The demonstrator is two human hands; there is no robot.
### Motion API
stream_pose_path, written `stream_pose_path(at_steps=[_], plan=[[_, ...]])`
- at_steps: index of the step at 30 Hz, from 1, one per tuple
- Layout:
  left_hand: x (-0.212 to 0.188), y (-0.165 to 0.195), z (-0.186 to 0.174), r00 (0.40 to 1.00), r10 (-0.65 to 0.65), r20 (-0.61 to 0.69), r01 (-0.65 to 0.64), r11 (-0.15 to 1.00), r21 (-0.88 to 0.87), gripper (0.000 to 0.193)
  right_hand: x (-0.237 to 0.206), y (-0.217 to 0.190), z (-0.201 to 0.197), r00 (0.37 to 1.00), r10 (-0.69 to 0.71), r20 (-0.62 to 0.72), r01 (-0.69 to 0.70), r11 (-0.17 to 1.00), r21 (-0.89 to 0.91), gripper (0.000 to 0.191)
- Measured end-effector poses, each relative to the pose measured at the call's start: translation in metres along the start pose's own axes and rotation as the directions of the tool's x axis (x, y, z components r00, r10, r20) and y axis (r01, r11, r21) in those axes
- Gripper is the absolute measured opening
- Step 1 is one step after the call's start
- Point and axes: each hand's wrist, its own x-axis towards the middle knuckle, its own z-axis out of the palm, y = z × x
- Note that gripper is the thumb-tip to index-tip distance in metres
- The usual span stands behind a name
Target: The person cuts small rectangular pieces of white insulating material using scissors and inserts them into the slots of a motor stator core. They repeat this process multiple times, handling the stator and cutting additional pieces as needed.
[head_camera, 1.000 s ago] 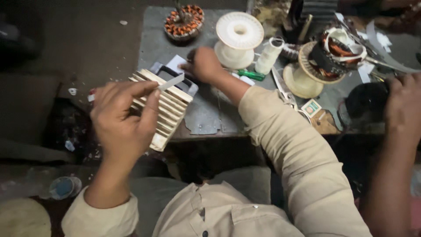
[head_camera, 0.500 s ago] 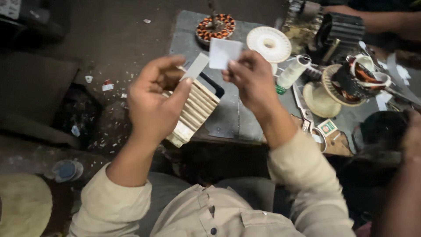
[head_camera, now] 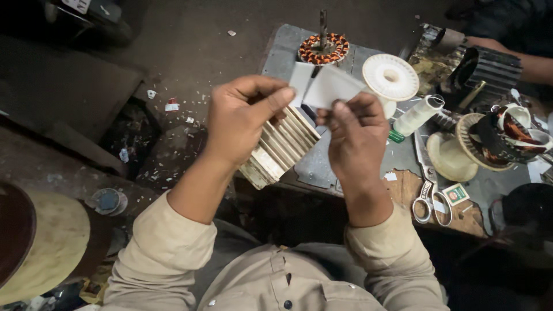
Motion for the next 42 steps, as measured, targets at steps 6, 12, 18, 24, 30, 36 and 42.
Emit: stream_pose_path(at_steps=[6, 12, 18, 24, 30, 36, 42], plan=[[-0.001, -0.003, 0.0, 0.999, 0.039, 0.006, -0.04, 0.994, 0.102, 0.014, 0.004, -0.004, -0.001, 0.999, 0.036, 0.04, -0.035, 0.999, -0.041, 0.014], [0.0, -0.002, 0.002, 0.999, 0.045, 0.001, -0.045, 0.984, 0.174, 0.014, 0.001, -0.005, 0.007, 0.994, 0.061, 0.092, -0.056, 0.997, -0.061, 0.014], [0.0, -0.003, 0.002, 0.998, 0.056, 0.011, -0.057, 0.983, 0.175, 0.014, 0.002, -0.005, 0.013, 0.995, 0.048, 0.083, -0.044, 0.998, -0.047, 0.014], [0.0, -0.005, 0.001, 0.997, 0.079, 0.015, -0.08, 0.978, 0.194, 0.014, 0.001, -0.005, 0.016, 0.996, 0.055, 0.077, -0.053, 0.998, -0.035, 0.016], [-0.001, -0.005, 0.001, 0.996, 0.095, 0.002, -0.093, 0.968, 0.233, 0.014, 0.0, -0.005, 0.016, 0.995, 0.064, 0.07, -0.063, 0.998, -0.006, 0.017], [-0.001, -0.004, 0.002, 0.996, 0.091, 0.016, -0.092, 0.962, 0.257, 0.013, 0.001, -0.006, 0.016, 0.995, 0.087, 0.052, -0.088, 0.996, 0.019, 0.017], [-0.001, -0.002, 0.003, 0.997, 0.08, 0.005, -0.078, 0.961, 0.265, 0.012, 0.001, -0.008, 0.02, 0.994, 0.098, 0.041, -0.098, 0.995, 0.003, 0.015]])
